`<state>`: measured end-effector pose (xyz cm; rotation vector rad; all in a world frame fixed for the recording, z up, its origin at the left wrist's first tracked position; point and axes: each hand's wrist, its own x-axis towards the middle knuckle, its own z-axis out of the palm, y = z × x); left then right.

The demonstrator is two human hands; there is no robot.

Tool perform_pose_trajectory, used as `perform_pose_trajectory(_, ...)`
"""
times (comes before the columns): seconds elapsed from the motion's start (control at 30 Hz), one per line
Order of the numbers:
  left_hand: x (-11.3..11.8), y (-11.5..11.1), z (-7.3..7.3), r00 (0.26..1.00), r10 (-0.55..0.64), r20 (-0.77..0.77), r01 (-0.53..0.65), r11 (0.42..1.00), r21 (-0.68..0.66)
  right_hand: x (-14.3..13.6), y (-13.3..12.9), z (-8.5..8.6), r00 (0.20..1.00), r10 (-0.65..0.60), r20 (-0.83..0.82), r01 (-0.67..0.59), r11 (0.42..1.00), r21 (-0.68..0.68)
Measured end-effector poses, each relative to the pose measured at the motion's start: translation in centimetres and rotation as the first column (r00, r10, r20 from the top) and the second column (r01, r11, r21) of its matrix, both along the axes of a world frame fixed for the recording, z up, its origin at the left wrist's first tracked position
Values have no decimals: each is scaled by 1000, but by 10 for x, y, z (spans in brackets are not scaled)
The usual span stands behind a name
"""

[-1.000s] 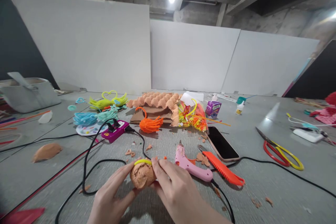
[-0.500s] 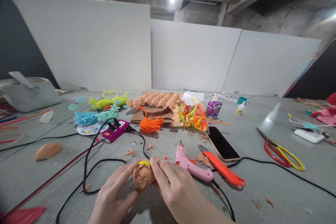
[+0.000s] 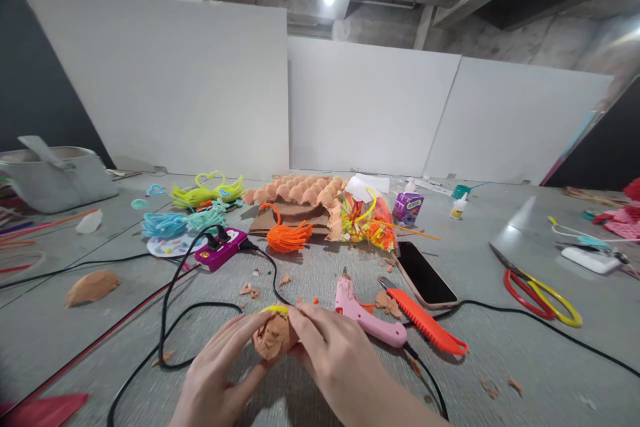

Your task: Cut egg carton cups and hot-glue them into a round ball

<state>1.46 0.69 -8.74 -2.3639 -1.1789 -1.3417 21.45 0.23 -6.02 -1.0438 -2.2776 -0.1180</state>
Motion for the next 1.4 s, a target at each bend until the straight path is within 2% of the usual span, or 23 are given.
perform_pose_trajectory(0.13,-2,-1,0,998,-41,-45,41,999,3,0,-1,2,1000,18,-13,-17,1000,4)
perform_pose_trajectory(0.3,-1,-1,2,994,-35,-106,35,999,-4,-1,-1,4,999,16,-29,-15,1000,22)
perform_pose_trajectory(0.57,1,-2,2,991,-2,-133,4,1000,16,1,-4,22,997,66,37,-68,997,44)
perform_pose_trajectory(0.7,0,-2,2,987,21,-156,-12,998,61,-1,-1,16,999,39,-12,-39,999,10)
perform_pose_trajectory(0.83,-1,-1,-2,991,-14,-136,12,1000,-13,-3,1,12,994,31,-105,-36,998,-49)
perform_pose_trajectory(0.93,-1,-1,-7,998,10,-66,-15,997,-79,-1,1,17,990,29,-138,-42,995,-92)
perform_pose_trajectory(1.03,0,-2,-12,995,55,84,-36,975,-218,2,6,16,983,30,-183,-57,988,-142)
perform_pose_trajectory(1.13,1,-1,-14,964,14,264,89,923,-374,4,13,8,969,80,-233,-108,988,-113)
perform_pose_trajectory(1.23,1,2,-16,895,-5,445,222,872,-437,4,16,5,969,125,-212,-146,986,-86)
perform_pose_trajectory(1.33,1,5,-18,839,41,543,266,838,-476,5,14,11,972,135,-190,-155,983,-97)
perform_pose_trajectory(1.4,1,6,-16,836,63,545,258,832,-491,6,14,16,965,133,-228,-161,981,-111)
